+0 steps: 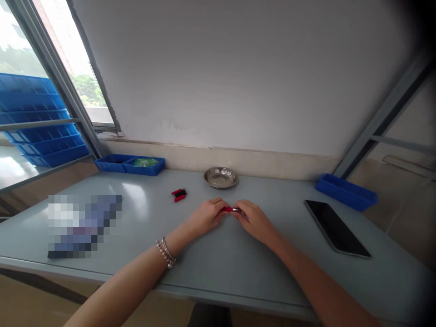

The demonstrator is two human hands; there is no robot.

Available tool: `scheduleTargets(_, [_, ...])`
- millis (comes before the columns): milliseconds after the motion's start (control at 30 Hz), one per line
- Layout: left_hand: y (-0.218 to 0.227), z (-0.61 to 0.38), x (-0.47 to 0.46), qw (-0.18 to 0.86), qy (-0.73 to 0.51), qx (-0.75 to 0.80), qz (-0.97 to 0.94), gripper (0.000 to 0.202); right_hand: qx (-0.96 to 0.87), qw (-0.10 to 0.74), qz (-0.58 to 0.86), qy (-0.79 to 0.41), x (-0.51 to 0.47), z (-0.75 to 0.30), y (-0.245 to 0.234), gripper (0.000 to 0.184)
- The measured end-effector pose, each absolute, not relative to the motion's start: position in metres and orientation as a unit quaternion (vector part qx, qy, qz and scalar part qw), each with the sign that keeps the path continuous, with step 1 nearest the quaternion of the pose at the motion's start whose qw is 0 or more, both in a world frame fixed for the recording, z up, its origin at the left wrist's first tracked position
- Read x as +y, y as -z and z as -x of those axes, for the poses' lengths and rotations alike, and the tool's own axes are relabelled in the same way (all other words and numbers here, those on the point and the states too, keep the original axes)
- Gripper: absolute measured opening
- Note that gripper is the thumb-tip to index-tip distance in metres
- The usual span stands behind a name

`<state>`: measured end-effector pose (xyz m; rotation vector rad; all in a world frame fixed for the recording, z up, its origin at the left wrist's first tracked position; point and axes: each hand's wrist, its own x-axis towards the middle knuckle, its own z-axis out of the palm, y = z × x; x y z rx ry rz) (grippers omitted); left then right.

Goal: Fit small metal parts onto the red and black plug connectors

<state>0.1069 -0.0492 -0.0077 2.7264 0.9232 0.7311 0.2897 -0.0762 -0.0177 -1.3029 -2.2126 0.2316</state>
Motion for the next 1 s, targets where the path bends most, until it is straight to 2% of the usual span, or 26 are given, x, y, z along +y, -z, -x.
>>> scheduleTargets(233, [0.005,-0.108,-0.051,0.081,-0.247,0.299,-0.918,0.02,-0.835,0.237,0.492,-0.068,-0.075,-0.291,0.014,0.039])
scheduleTargets(433, [0.006,-0.107,-0.049,0.083,-0.249,0.29,-0.921,0.019,-0.826,0.293,0.473,-0.096,-0.077,-0.289,0.01,0.026])
scheduleTargets(733, [0.001,-0.108,-0.046,0.088,-0.284,0.275,-0.914,0.019,-0.818,0.249,0.517,-0.039,-0.082,-0.281,0.004,0.04])
scheduleTargets(833, [-0.001,-0.106,-0.047,0.087,-0.283,0.283,-0.912,0.022,-0.789,0.277,0.545,-0.053,-0.074,-0.3,-0.008,0.037])
scheduleTargets(933, [-0.001,-0.103,-0.044,0.076,-0.282,0.299,-0.908,0.023,-0.67,0.366,0.638,-0.095,-0.064,-0.355,-0.02,0.023])
scheduleTargets(1000, [-0.001,-0.101,-0.042,0.07,-0.284,0.307,-0.906,0.024,-0.591,0.393,0.701,-0.071,-0.065,-0.406,-0.022,0.021])
